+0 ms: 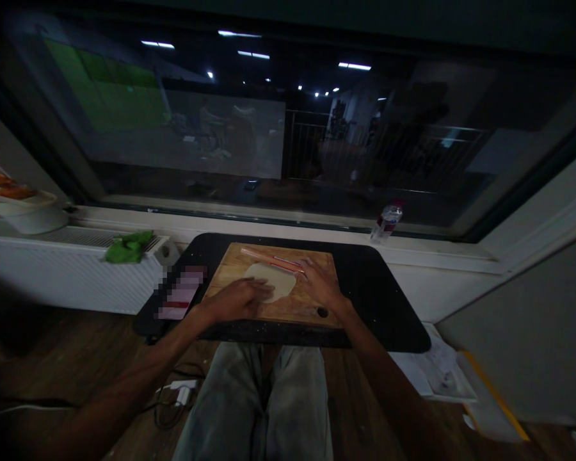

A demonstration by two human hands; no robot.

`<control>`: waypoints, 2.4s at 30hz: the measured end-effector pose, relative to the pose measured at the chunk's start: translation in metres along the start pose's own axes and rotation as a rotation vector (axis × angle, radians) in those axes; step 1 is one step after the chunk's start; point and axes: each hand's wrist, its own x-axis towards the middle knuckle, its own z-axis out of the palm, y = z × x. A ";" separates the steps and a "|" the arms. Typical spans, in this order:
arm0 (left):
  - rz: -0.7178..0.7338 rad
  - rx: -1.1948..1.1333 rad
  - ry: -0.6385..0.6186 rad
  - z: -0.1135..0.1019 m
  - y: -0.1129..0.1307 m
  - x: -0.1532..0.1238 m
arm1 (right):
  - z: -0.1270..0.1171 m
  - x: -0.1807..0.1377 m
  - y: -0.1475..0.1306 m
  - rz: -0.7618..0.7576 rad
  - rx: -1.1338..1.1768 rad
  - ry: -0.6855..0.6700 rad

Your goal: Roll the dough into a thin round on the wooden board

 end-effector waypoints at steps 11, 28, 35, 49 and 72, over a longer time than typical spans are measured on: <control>-0.519 0.348 0.275 -0.001 -0.017 0.034 | 0.019 0.008 -0.023 -0.141 -0.119 -0.118; -0.620 0.342 0.338 -0.006 -0.075 0.089 | 0.029 0.078 -0.015 -0.013 -0.231 0.018; -0.598 0.345 0.377 -0.013 -0.101 0.112 | 0.029 0.120 0.000 0.067 -0.192 -0.076; -0.544 0.287 0.138 0.004 -0.074 0.082 | 0.065 0.075 0.010 0.026 -0.162 0.033; -0.400 0.333 0.415 0.045 0.025 -0.015 | 0.046 -0.045 -0.033 -0.117 -0.112 0.121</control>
